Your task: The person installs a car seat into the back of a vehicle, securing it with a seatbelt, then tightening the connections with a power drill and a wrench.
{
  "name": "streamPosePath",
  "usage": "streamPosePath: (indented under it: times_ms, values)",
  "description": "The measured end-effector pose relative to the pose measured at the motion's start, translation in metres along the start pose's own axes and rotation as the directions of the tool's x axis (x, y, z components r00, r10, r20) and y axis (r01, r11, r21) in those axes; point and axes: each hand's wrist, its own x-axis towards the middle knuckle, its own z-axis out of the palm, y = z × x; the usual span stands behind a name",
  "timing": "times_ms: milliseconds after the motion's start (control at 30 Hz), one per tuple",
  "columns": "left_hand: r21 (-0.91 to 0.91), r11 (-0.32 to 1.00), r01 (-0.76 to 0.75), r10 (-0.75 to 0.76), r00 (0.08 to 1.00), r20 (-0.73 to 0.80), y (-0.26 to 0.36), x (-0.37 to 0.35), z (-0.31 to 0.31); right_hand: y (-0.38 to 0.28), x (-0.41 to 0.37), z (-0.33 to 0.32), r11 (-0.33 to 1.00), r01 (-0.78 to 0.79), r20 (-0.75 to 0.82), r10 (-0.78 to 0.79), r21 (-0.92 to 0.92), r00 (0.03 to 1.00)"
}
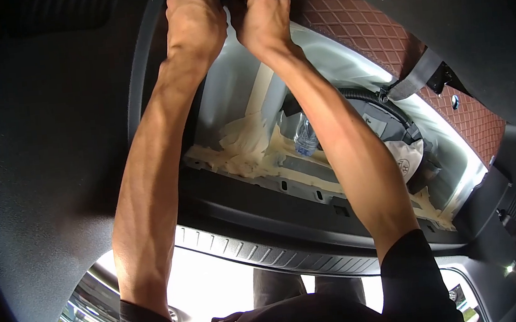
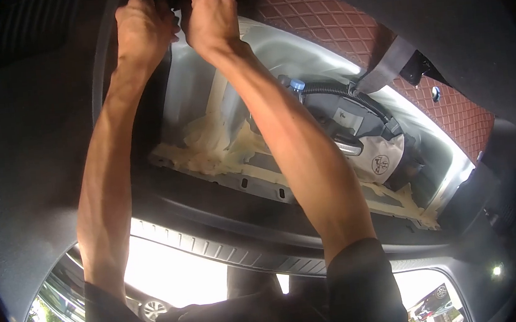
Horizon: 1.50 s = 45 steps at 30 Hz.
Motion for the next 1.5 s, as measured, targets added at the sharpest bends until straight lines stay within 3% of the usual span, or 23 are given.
streamPosePath:
  times_ms: [167,200,300,367,433,533,633,667,767,833,933,967,1033,1067,1133,1200,1233,1267,1300,1367,1433,1467,1500]
  values:
    - [-0.008,0.997,0.077,-0.077,0.997,-0.017,0.01,-0.004,-0.003,-0.018,-0.01,0.001,0.983,-0.179,-0.025,0.18,0.036,0.983]
    - [-0.006,0.997,0.083,-0.083,0.996,-0.022,0.014,-0.003,-0.005,-0.014,-0.01,0.001,0.999,0.017,-0.167,-0.022,-0.03,0.986]
    - [-0.14,0.968,0.207,-0.209,0.978,-0.004,0.014,-0.007,-0.003,0.004,0.004,-0.005,0.992,0.119,-0.016,-0.12,-0.029,0.993]
    - [-0.101,0.984,0.149,-0.149,0.989,0.01,0.008,-0.012,-0.001,0.001,0.013,-0.02,0.992,-0.057,0.163,0.039,0.108,0.986]
    - [-0.188,0.976,0.106,-0.112,0.993,-0.022,0.008,-0.02,0.001,0.004,0.017,-0.017,0.999,-0.05,0.22,0.045,0.02,0.975]
    - [0.02,0.99,0.137,-0.138,0.988,0.071,0.015,-0.015,-0.007,0.004,0.011,-0.013,0.993,-0.112,0.246,0.098,0.041,0.964]
    - [0.224,0.974,0.02,-0.031,0.999,0.045,-0.005,-0.003,0.007,-0.006,-0.006,0.002,0.986,-0.137,0.026,0.135,0.093,0.991]
    - [0.201,0.977,0.064,-0.068,0.998,0.011,-0.001,-0.003,0.005,-0.01,-0.012,0.01,0.997,-0.082,-0.134,0.08,-0.009,0.988]
    - [0.113,0.984,0.14,-0.139,0.99,-0.02,0.005,-0.005,0.003,-0.002,-0.013,0.012,0.994,-0.087,-0.059,0.083,-0.066,0.995]
    - [0.044,0.989,0.139,-0.14,0.99,0.024,-0.001,-0.005,0.002,0.005,0.007,-0.01,0.999,-0.014,0.161,0.01,0.029,0.987]
    - [0.218,0.97,-0.11,0.11,0.994,0.015,-0.008,-0.002,0.007,0.009,0.026,-0.022,0.996,0.058,0.277,-0.037,-0.069,0.96]
    - [0.512,0.845,-0.152,0.107,0.988,0.115,-0.007,-0.004,0.01,0.012,0.02,-0.016,0.996,0.047,0.247,-0.027,-0.078,0.969]
    - [0.897,0.347,-0.275,0.027,0.959,0.283,-0.001,-0.003,0.013,0.013,0.011,-0.002,0.995,0.033,0.171,-0.016,-0.095,0.985]
    - [0.914,0.305,-0.269,0.071,0.963,0.259,-0.004,-0.003,0.015,0.01,0.007,0.0,0.998,-0.052,0.188,0.058,-0.032,0.98]
    - [0.943,0.211,-0.259,0.153,0.961,0.23,-0.015,-0.01,0.019,0.003,-0.002,0.009,0.997,-0.075,0.025,0.075,0.018,0.997]
    - [0.867,0.352,-0.354,0.531,0.838,0.126,-0.04,0.002,0.011,-0.016,-0.011,0.012,0.974,-0.218,-0.025,0.219,0.062,0.975]
    - [0.811,0.404,-0.423,0.688,0.725,0.036,-0.049,0.009,0.011,-0.007,-0.023,0.031,0.992,-0.022,-0.246,-0.008,-0.122,0.969]
    - [0.472,0.818,-0.329,0.366,0.931,0.015,-0.031,0.003,0.006,-0.004,-0.019,0.025,0.996,-0.063,-0.142,0.053,-0.069,0.989]
    - [0.087,0.996,0.01,-0.01,1.0,-0.008,-0.012,-0.004,0.001,0.0,-0.016,0.022,0.994,-0.11,-0.033,0.109,-0.015,0.994]
    - [0.138,0.971,-0.197,0.198,0.98,0.004,-0.02,-0.005,0.005,0.014,-0.002,0.007,0.998,0.02,0.002,-0.02,0.054,1.0]
    - [-0.054,0.997,-0.056,0.054,0.998,-0.025,-0.015,-0.007,0.001,0.013,0.016,-0.012,1.0,0.026,0.237,-0.027,0.009,0.971]
    - [-0.156,0.988,0.017,-0.021,0.999,-0.026,-0.013,-0.009,0.003,0.012,0.018,-0.013,0.999,0.03,0.235,-0.024,-0.021,0.972]
    - [0.314,0.946,-0.082,0.081,0.997,0.018,-0.01,-0.011,0.007,0.011,0.017,-0.014,0.998,0.032,0.237,-0.019,-0.05,0.971]
